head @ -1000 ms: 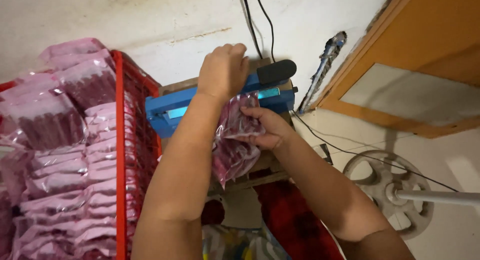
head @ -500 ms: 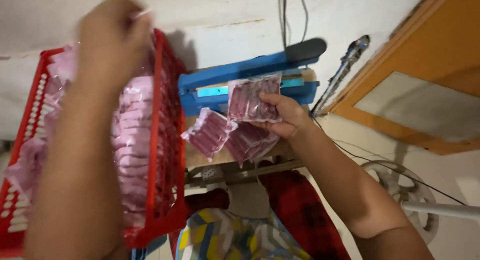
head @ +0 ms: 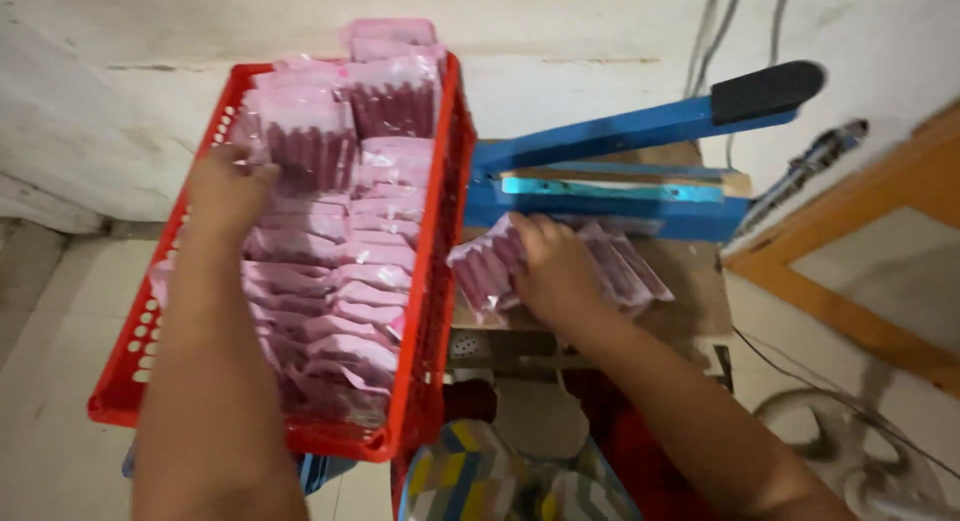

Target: The person seals bags of food sticks using a manual impulse sealer. The person picks up individual pink bags containing several dark food sticks, aligns the open end in the sealer, presses the sealer arm down, and then places the sealed bags into a red crate.

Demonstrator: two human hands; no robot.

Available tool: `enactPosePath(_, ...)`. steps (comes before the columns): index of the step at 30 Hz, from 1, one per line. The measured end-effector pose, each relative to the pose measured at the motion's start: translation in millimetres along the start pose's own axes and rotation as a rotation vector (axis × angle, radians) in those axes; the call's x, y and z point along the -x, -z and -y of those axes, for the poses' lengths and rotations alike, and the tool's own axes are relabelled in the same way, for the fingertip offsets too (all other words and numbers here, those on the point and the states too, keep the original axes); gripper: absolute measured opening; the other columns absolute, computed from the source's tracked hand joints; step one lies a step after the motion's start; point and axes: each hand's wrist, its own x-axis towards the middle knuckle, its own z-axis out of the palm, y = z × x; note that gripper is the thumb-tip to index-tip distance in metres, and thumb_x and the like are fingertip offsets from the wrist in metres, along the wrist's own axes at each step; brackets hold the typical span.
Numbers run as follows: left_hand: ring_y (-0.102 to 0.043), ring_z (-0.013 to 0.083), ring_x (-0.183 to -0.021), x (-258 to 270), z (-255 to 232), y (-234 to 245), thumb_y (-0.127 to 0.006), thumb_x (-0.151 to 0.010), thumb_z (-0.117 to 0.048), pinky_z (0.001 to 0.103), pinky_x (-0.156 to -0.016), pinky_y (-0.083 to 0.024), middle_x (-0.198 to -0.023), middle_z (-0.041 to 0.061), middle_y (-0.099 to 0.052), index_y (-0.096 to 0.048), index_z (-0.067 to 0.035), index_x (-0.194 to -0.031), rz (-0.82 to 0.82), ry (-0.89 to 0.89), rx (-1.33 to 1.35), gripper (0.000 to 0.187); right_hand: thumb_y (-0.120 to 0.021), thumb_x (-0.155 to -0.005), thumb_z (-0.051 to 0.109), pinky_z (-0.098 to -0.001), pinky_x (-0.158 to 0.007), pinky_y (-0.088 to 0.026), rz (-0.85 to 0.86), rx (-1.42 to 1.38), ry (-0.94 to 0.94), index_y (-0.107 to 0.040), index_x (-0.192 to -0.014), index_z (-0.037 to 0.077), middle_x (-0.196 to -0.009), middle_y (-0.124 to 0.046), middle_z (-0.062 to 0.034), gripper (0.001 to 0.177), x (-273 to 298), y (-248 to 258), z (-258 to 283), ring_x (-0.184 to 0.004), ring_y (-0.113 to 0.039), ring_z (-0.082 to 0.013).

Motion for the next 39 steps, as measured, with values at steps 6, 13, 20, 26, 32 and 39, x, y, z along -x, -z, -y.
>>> enactPosePath(6, -0.06, 0.0361, -0.126, 22, -63, -7, -0.083, -0.086, -0.044, 0.054, -0.105, -0.047, -0.13, 0.015, -0.068, -0.051, -0.011, -0.149, 0.085, 0.185, -0.054, 0.077, -0.082, -0.074, 0.024, -0.05, -0.096, -0.052, -0.187, 0.053, 0.068, -0.057, -0.144, 0.016, -0.13, -0.062, -0.0167, 0.075, 17, -17, -7, -0.122, -0.061, -0.0395)
enactPosePath(13, -0.066, 0.0451, -0.113, 40, -90, 0, -0.085, -0.084, -0.027, 0.056, -0.092, -0.052, -0.111, 0.022, -0.073, -0.066, -0.003, -0.132, 0.046, 0.109, -0.005, 0.057, -0.078, -0.081, 0.019, -0.0466, -0.101, -0.049, -0.177, -0.189, 0.1, -0.063, -0.135, 0.011, -0.126, -0.065, -0.0166, 0.057, 12, 20, -1, -0.12, -0.063, -0.0385)
enactPosePath(20, -0.068, 0.0307, -0.088, 84, -148, 34, -0.087, -0.075, -0.016, 0.044, -0.076, -0.053, -0.09, 0.014, -0.07, -0.069, -0.006, -0.121, 0.019, -0.113, 0.206, 0.05, -0.079, -0.085, 0.03, -0.0368, -0.106, -0.049, -0.115, -0.708, -0.193, -0.068, -0.131, 0.016, -0.124, -0.073, -0.0092, 0.05, -13, 71, 41, -0.123, -0.065, -0.0256)
enactPosePath(26, -0.061, 0.0166, -0.072, 202, -248, 47, -0.088, -0.07, -0.001, 0.031, -0.066, -0.054, -0.08, 0.009, -0.067, -0.072, -0.003, -0.103, 0.154, -0.124, 0.638, 0.036, -0.082, -0.082, 0.032, -0.0487, -0.111, -0.044, 0.117, -1.297, -0.291, -0.048, -0.147, 0.003, -0.141, -0.058, -0.0248, 0.079, -27, 126, 82, -0.133, -0.053, -0.0372)
enactPosePath(32, -0.064, 0.0207, -0.079, 280, -290, 29, -0.085, -0.075, -0.005, 0.034, -0.073, -0.055, -0.086, 0.012, -0.07, -0.068, -0.001, -0.109, 0.163, 0.039, 0.825, 0.038, -0.083, -0.085, 0.013, -0.0233, -0.063, -0.053, -0.023, -1.494, -0.254, -0.073, -0.089, 0.008, -0.072, -0.068, 0.0015, 0.012, -2, 127, 66, -0.068, -0.061, -0.0049)
enactPosePath(39, -0.063, 0.0097, -0.072, 312, -262, -52, -0.08, -0.089, -0.008, 0.026, -0.07, -0.055, -0.082, 0.005, -0.073, -0.075, -0.006, -0.101, 0.004, 0.142, 1.216, 0.013, -0.074, -0.092, 0.005, -0.0219, -0.057, -0.052, -0.004, -1.472, -0.274, -0.075, -0.097, -0.002, -0.066, -0.064, -0.0049, 0.009, 29, 147, 39, -0.062, -0.06, -0.0087)
